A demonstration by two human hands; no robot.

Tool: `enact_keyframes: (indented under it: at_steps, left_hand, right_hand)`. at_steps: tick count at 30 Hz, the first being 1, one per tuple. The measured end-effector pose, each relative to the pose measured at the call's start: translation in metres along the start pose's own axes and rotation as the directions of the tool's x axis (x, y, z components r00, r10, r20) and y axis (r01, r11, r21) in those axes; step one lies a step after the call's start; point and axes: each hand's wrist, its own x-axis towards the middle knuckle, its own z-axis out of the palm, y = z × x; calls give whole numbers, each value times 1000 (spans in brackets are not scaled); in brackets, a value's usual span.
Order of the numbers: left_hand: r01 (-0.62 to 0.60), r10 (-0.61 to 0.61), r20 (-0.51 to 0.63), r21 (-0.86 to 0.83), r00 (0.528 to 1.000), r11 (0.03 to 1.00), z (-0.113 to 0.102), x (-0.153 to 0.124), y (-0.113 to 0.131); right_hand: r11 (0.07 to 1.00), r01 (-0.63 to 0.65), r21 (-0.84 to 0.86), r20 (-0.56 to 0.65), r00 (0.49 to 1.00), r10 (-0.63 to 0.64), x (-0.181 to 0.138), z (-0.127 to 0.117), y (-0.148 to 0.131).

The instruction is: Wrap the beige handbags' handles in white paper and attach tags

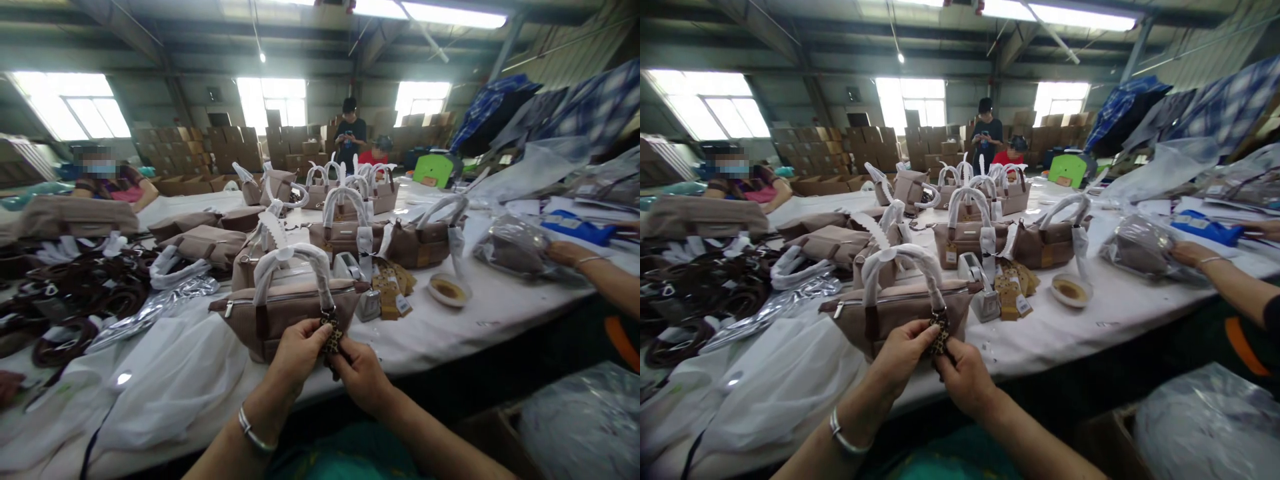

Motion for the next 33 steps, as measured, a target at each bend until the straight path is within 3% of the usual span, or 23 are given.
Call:
enact_keyframes:
  at_steps: [2,5,10,14,17,19,22,25,29,33]
  left_hand:
    - [14,-16,-33,-58,999,998,1,1,-1]
    - [51,-55,-26,-133,998,990,6,2,-5]
    - [56,-64,-35,-201,997,978,13,0,-6]
    - [68,-75,-22,-216,997,974,14,-2,-3]
    - [89,-93,-11,-210,996,974,11,-3,-1]
    - [108,-107,14,-216,994,970,8,-2,0]
    - [155,-146,53,-254,988,955,4,-2,2]
    - [217,-204,77,-305,976,927,1,0,4]
    - [264,-247,93,-315,965,912,-3,3,5]
    - [280,-251,131,-303,959,911,-5,2,8]
  right_hand:
    - [997,39,-62,-108,993,-46,3,-8,2]
    - [998,-55,6,-255,965,55,12,-21,5]
    - [966,-213,150,-218,945,242,30,-24,1]
    - [838,-313,448,-170,890,424,42,-16,-4]
    - [740,-326,588,-102,878,468,47,-13,-3]
    - [740,-313,596,-104,883,457,46,-13,0]
    - [868,-242,434,-216,907,361,40,-13,6]
    - [996,-74,49,-321,943,86,33,-14,6]
    - [901,100,-422,-266,937,-228,34,-15,-1]
    - [808,196,-556,-211,907,-365,42,-17,-3]
